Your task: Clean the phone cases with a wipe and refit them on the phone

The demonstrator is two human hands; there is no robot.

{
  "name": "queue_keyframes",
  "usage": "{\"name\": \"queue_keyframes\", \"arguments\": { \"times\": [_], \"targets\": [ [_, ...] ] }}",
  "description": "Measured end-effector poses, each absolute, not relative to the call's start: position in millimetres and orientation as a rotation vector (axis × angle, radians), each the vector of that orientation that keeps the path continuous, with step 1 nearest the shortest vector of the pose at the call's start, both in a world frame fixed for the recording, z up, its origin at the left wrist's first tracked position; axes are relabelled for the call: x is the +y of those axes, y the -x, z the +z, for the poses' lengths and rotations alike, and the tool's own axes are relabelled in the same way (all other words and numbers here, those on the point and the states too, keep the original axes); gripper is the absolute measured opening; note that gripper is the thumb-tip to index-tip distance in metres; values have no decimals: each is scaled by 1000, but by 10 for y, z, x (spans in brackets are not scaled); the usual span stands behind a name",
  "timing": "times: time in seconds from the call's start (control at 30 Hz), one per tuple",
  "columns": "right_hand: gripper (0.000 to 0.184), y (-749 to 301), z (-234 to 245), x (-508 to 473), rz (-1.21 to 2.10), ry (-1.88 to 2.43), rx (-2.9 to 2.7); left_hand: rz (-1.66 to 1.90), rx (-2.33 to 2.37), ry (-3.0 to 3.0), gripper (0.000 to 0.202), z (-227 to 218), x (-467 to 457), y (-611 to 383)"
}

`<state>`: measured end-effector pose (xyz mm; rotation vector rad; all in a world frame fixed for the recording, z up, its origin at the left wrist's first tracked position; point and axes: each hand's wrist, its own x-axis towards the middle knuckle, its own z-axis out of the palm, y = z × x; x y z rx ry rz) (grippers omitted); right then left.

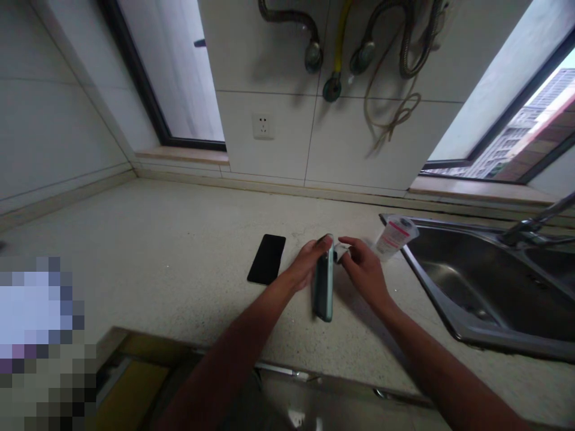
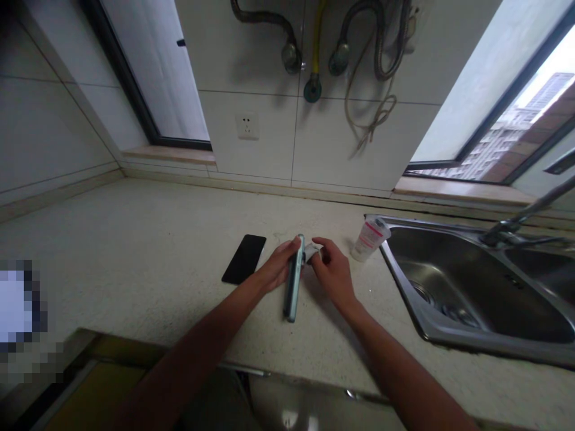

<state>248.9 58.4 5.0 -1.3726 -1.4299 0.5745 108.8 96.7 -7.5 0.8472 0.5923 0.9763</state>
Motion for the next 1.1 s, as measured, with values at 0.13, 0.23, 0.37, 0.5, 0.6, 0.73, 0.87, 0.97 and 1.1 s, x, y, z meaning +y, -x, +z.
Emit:
{"name": "queue_keyframes", "arguments": {
  "times": [0.13, 0.23, 0.37, 0.5, 0.6, 0.73, 0.87, 0.97, 1.1],
  "targets": [
    [39, -2466, 64, 619, 952, 1254, -1197, 1005, 706, -883, 61, -88, 976, -1088],
    [35, -2437, 76, 624, 1116, 1224, -1114, 1045, 738, -852, 60, -113, 998, -1092],
    [34, -2415, 84, 610, 1110, 1233, -1125, 1123, 776, -810, 57, -138, 1031, -1103],
    [34, -2432, 64, 613, 1071, 1260, -1188, 1161, 793, -809, 55, -147, 1041, -1118],
    [33, -2466, 29, 631, 1043, 1302, -1276, 1196, 825, -804, 51, -154, 1046, -1124],
    [38, -2510, -11, 640, 949, 1412, -1575, 1289, 880, -767, 47, -194, 1097, -1110],
    [33, -2525, -6, 602, 770, 1592, -1918, 1343, 979, -749, 39, -245, 1168, -1084],
    [36, -2538, 37, 563, 781, 1648, -2045, 1347, 1013, -767, 30, -253, 1192, -1072],
    [49, -2584, 119, 546, 797, 1748, -2091, 1354, 1059, -808, 26, -238, 1190, -1065]
  ]
}}
